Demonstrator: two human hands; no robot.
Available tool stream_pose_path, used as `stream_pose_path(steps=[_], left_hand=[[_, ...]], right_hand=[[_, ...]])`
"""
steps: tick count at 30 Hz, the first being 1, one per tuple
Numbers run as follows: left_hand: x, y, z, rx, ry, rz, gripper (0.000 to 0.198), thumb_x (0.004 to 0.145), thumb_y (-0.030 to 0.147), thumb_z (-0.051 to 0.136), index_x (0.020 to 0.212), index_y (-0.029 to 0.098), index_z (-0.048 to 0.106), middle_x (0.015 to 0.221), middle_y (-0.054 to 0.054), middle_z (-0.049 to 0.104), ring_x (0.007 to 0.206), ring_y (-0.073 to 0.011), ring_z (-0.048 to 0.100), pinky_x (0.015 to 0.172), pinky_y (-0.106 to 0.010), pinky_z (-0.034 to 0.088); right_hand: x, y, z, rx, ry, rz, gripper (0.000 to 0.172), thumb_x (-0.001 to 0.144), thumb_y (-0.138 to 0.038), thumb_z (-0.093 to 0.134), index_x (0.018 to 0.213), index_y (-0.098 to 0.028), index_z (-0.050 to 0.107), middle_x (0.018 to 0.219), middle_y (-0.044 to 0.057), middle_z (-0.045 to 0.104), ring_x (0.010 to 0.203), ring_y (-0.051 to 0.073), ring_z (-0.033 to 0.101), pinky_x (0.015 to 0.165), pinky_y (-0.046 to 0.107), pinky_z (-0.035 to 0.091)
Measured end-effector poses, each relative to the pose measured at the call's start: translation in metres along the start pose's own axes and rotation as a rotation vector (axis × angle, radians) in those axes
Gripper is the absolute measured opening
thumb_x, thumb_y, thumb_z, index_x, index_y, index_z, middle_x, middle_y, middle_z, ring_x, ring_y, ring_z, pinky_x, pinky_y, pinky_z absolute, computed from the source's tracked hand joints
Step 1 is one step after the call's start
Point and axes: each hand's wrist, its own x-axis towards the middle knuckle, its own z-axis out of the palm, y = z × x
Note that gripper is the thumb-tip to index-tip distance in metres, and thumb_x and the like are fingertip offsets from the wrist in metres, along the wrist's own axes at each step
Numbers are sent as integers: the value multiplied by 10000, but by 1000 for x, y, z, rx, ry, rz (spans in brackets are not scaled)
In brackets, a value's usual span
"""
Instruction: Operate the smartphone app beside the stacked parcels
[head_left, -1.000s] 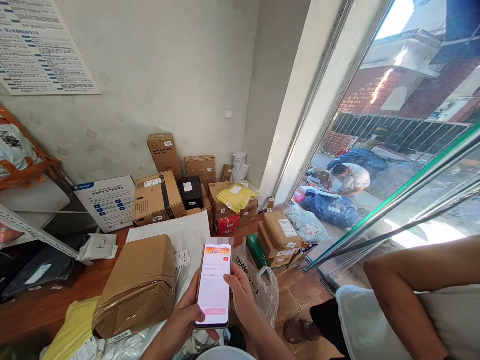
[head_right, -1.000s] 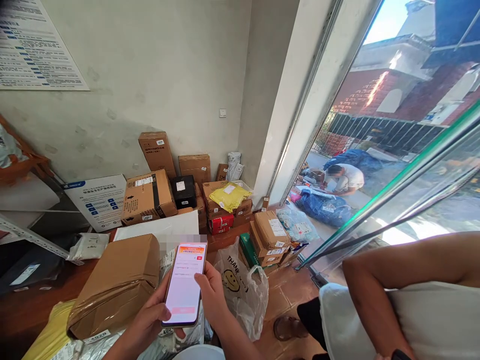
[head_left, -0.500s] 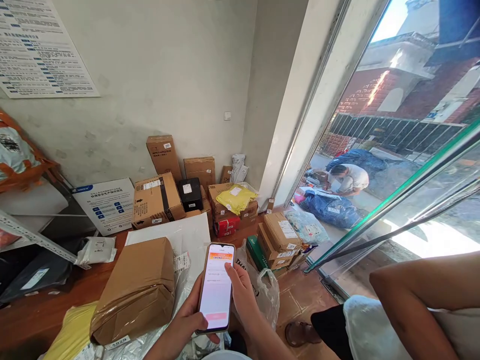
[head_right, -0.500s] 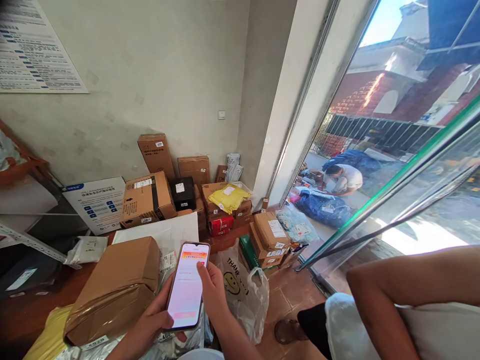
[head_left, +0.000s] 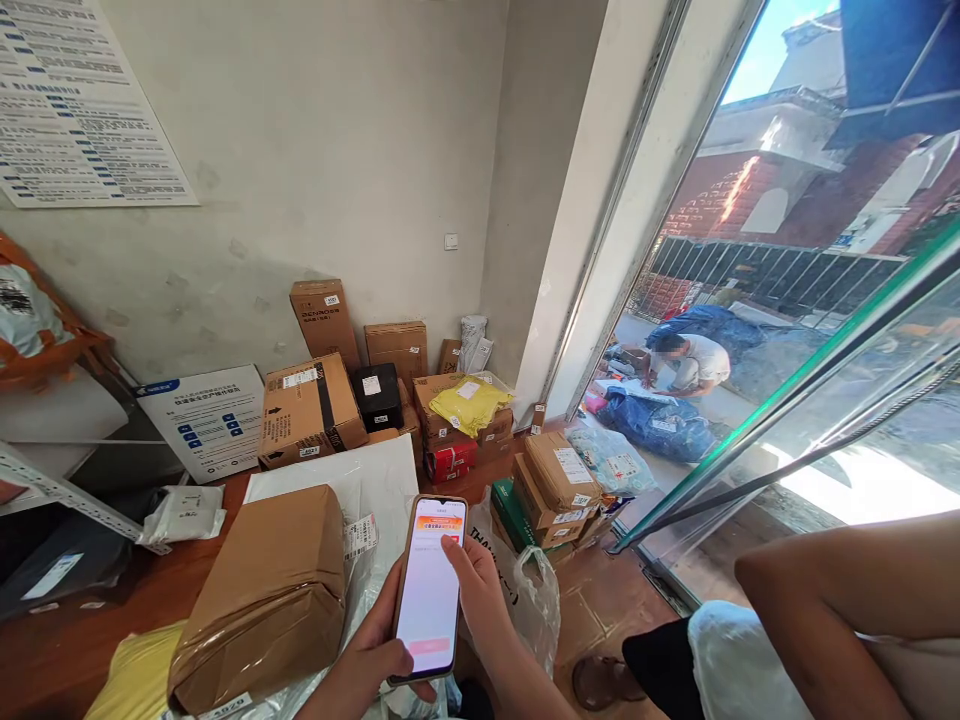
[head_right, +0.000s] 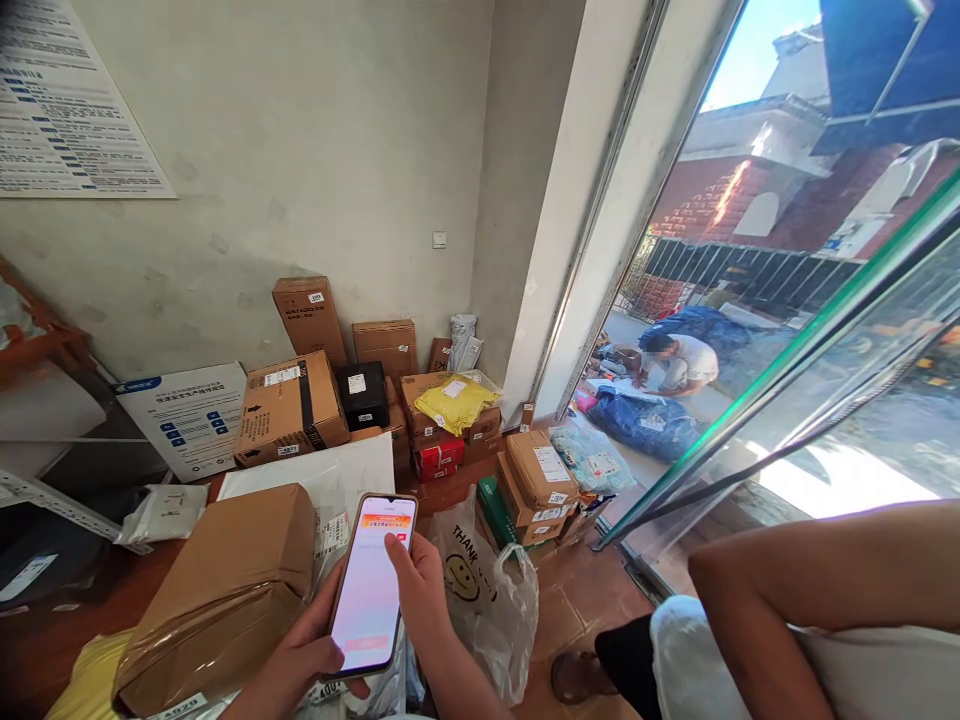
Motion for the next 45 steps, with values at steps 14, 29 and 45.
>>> stream_pose_path(steps=[14, 29, 45], left_hand=[[-2, 11, 10, -83, 155, 7, 1174, 496, 128, 488, 1439, 241, -201, 1439, -122, 340, 955, -268, 541, 576, -340, 547], [-8, 22, 14, -94, 154, 3, 1075, 504, 149, 479, 1460, 204, -10, 1269, -121, 514, 841, -239, 567, 527, -334, 547], [-10, 27, 11, -88, 128, 17, 1038, 502, 155, 487, 1446, 184, 55, 1211, -123, 553, 806, -235, 590, 520, -323, 545]], right_hand=[[-22, -6, -4, 49, -208, 37, 432, 694, -348, 587, 1108, -230, 552, 976, 30, 641, 826, 196, 542, 734, 315, 427], [-28, -5, -14, -140, -363, -49, 635, 584, -179, 538, 1201, -223, 400, 1040, 36, 550, 884, 204, 509, 771, 353, 419], [-28, -10, -8, -117, -391, -36, 626, 632, -183, 527, 1238, -225, 377, 1036, 26, 533, 925, 202, 494, 807, 353, 406]])
